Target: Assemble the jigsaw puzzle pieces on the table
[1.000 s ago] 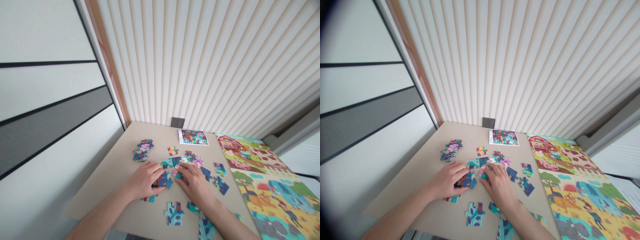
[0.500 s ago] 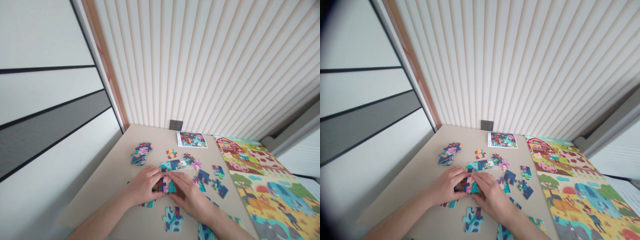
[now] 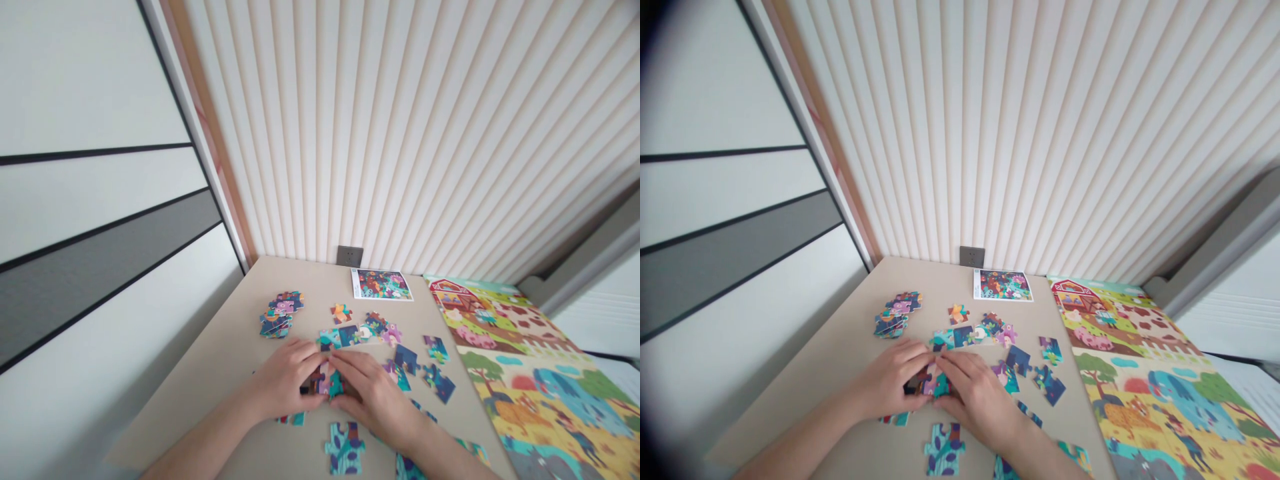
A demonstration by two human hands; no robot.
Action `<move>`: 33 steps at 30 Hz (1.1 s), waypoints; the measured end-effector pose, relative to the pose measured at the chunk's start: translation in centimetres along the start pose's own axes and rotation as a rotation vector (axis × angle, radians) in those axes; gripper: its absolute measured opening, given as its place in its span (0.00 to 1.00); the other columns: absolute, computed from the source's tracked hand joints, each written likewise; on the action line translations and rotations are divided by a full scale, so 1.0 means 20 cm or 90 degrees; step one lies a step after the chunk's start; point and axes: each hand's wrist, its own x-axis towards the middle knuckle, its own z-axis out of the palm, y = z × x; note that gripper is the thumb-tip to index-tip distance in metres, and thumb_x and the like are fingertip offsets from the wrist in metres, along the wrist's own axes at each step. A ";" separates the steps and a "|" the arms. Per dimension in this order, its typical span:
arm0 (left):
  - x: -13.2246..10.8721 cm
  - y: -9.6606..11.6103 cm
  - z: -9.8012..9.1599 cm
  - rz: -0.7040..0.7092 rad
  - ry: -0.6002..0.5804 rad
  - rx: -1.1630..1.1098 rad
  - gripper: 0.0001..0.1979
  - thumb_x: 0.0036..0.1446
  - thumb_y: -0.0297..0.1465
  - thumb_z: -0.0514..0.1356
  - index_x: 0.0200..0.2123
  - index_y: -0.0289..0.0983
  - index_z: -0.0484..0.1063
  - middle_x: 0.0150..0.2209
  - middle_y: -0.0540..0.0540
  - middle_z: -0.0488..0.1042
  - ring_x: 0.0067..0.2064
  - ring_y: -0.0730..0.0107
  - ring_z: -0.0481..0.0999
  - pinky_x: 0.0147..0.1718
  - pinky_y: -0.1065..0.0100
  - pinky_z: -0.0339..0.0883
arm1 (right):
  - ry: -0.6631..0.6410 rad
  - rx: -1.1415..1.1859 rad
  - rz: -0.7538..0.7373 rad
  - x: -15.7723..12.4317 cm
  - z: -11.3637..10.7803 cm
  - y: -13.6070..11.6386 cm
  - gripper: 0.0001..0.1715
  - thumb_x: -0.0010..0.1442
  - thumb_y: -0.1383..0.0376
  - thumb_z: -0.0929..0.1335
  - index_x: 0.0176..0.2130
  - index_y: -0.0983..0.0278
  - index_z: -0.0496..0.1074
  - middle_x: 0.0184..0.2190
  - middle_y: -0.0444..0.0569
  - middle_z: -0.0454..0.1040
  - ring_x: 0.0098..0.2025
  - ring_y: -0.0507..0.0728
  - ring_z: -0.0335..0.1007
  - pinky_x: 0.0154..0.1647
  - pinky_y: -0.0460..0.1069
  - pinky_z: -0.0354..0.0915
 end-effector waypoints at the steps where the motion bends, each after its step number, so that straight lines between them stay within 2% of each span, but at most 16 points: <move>1: -0.01 -0.01 -0.02 -0.008 0.014 0.001 0.18 0.53 0.36 0.69 0.46 0.39 0.72 0.41 0.45 0.75 0.44 0.57 0.74 0.49 0.57 0.67 | 0.008 -0.008 0.006 0.00 -0.01 0.00 0.35 0.66 0.58 0.71 0.68 0.60 0.63 0.65 0.57 0.68 0.65 0.64 0.65 0.66 0.60 0.65; 4: -0.04 -0.10 -0.10 -0.041 0.087 0.020 0.18 0.57 0.36 0.66 0.50 0.40 0.71 0.45 0.45 0.75 0.47 0.57 0.74 0.51 0.57 0.67 | 0.022 -0.059 0.015 0.02 -0.01 0.02 0.32 0.70 0.60 0.67 0.69 0.60 0.61 0.67 0.56 0.66 0.69 0.64 0.60 0.69 0.63 0.61; 8: -0.10 -0.30 -0.18 -0.120 0.238 0.081 0.19 0.63 0.39 0.62 0.54 0.39 0.69 0.49 0.41 0.75 0.51 0.56 0.74 0.52 0.57 0.67 | 0.003 -0.137 0.004 0.03 0.00 0.03 0.27 0.71 0.60 0.65 0.67 0.58 0.65 0.64 0.53 0.70 0.69 0.65 0.60 0.71 0.68 0.54; 12: -0.12 -0.48 -0.19 -0.189 0.297 0.091 0.17 0.65 0.39 0.61 0.53 0.39 0.69 0.48 0.41 0.75 0.49 0.57 0.74 0.51 0.57 0.68 | 0.007 -0.153 0.002 0.03 0.00 0.01 0.18 0.71 0.64 0.65 0.58 0.58 0.72 0.55 0.51 0.76 0.61 0.61 0.68 0.68 0.63 0.60; 15: -0.11 -0.57 -0.18 -0.220 0.275 0.098 0.16 0.65 0.42 0.60 0.50 0.40 0.72 0.47 0.42 0.75 0.49 0.56 0.74 0.52 0.57 0.68 | 0.010 -0.156 0.007 0.02 -0.01 0.01 0.15 0.70 0.64 0.66 0.55 0.58 0.74 0.54 0.52 0.76 0.58 0.61 0.69 0.63 0.60 0.64; 18: -0.11 -0.61 -0.15 -0.235 0.210 0.107 0.16 0.63 0.45 0.61 0.48 0.41 0.73 0.48 0.42 0.74 0.50 0.55 0.74 0.52 0.56 0.68 | 0.025 -0.173 0.013 0.01 0.00 0.02 0.16 0.71 0.62 0.65 0.57 0.57 0.73 0.59 0.53 0.72 0.63 0.63 0.65 0.66 0.64 0.60; 21: -0.13 -0.62 -0.13 -0.241 0.163 0.102 0.18 0.63 0.45 0.60 0.51 0.43 0.74 0.50 0.43 0.73 0.52 0.55 0.74 0.53 0.55 0.67 | 0.031 -0.161 0.013 0.00 0.01 0.04 0.14 0.71 0.61 0.66 0.54 0.56 0.74 0.57 0.51 0.74 0.63 0.63 0.65 0.68 0.65 0.56; 23: -0.14 -0.63 -0.12 -0.245 0.150 0.092 0.19 0.65 0.45 0.59 0.54 0.43 0.73 0.51 0.43 0.73 0.53 0.55 0.74 0.53 0.56 0.68 | 0.035 -0.142 0.017 0.00 0.00 0.04 0.11 0.70 0.62 0.67 0.51 0.56 0.75 0.54 0.49 0.76 0.62 0.62 0.66 0.68 0.63 0.56; 27: -0.15 -0.63 -0.10 -0.242 0.134 0.080 0.22 0.67 0.45 0.56 0.59 0.43 0.70 0.53 0.42 0.73 0.54 0.54 0.74 0.54 0.55 0.67 | 0.041 -0.130 0.021 0.00 -0.01 0.04 0.09 0.70 0.62 0.67 0.49 0.57 0.75 0.55 0.49 0.76 0.62 0.61 0.65 0.67 0.62 0.54; 33: -0.15 -0.63 -0.09 -0.251 0.124 0.091 0.25 0.68 0.44 0.55 0.64 0.41 0.66 0.57 0.40 0.71 0.57 0.52 0.72 0.57 0.53 0.67 | 0.030 -0.117 0.052 -0.01 -0.02 0.04 0.07 0.70 0.63 0.67 0.46 0.56 0.76 0.45 0.46 0.78 0.52 0.59 0.70 0.58 0.58 0.60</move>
